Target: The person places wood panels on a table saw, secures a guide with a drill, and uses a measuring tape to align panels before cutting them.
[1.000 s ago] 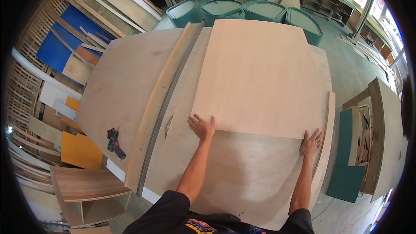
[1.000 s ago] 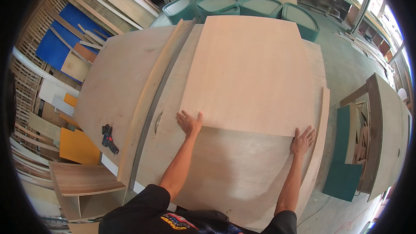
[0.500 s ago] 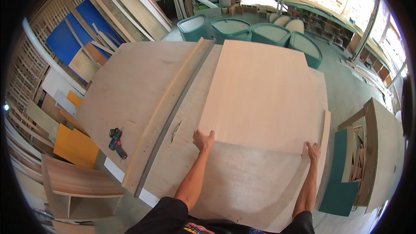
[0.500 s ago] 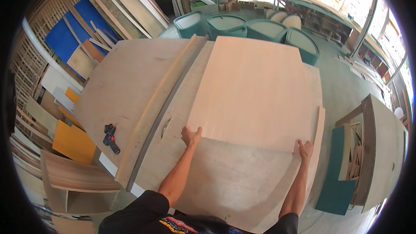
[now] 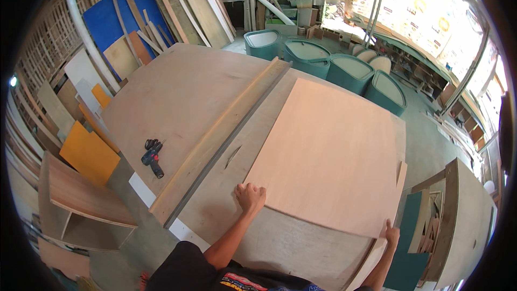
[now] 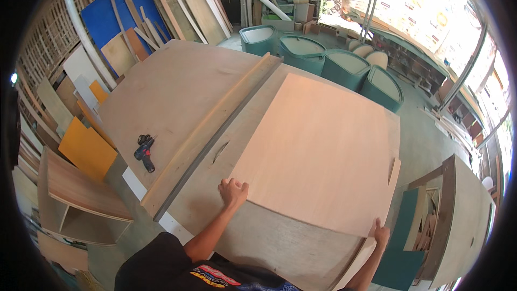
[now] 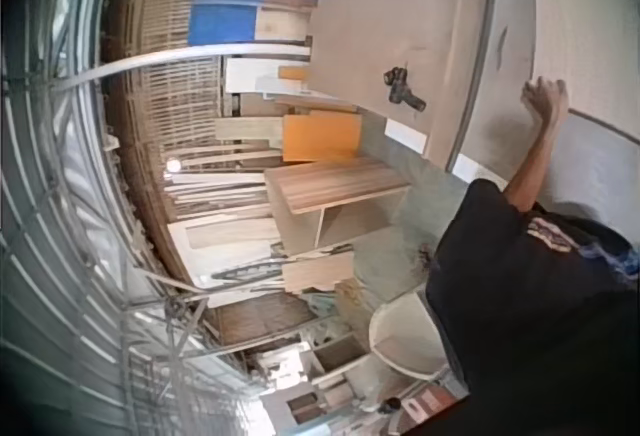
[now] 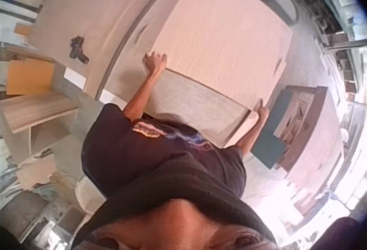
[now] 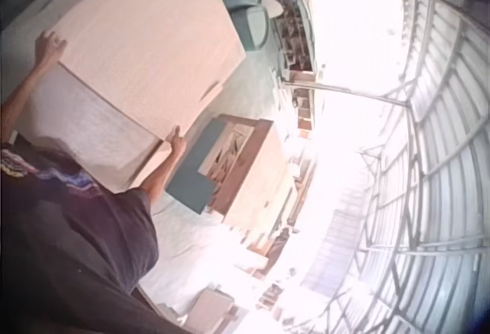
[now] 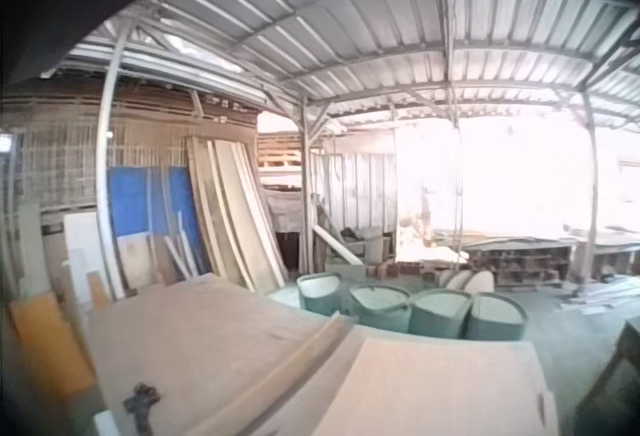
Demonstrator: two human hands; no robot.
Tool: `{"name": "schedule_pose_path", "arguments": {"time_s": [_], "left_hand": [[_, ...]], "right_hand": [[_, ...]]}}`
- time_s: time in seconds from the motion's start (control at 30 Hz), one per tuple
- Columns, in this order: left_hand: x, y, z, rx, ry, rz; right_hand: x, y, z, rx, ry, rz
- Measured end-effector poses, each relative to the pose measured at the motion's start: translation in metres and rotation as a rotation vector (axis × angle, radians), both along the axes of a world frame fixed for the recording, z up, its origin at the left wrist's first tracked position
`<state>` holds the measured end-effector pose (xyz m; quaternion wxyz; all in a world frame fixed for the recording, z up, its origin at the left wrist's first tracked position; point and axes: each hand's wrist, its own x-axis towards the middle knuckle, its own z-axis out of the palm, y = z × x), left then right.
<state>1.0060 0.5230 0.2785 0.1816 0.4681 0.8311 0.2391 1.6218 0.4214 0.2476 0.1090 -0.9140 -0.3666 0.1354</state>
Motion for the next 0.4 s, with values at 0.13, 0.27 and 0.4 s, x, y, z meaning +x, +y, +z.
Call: {"name": "schedule_pose_path", "arguments": {"time_s": [0.13, 0.27, 0.4], "left_hand": [[-0.021, -0.044, -0.003, -0.026, -0.014, 0.029], [-0.064, -0.090, 0.010, -0.034, -0.014, 0.040], [-0.118, -0.125, -0.002, 0.033, 0.057, 0.123]], "right_hand": [[-0.022, -0.074, -0.014, -0.025, 0.043, -0.076], [-0.042, -0.145, -0.037, -0.074, 0.099, -0.104], [-0.074, -0.177, -0.036, -0.242, 0.136, 0.056]]}}
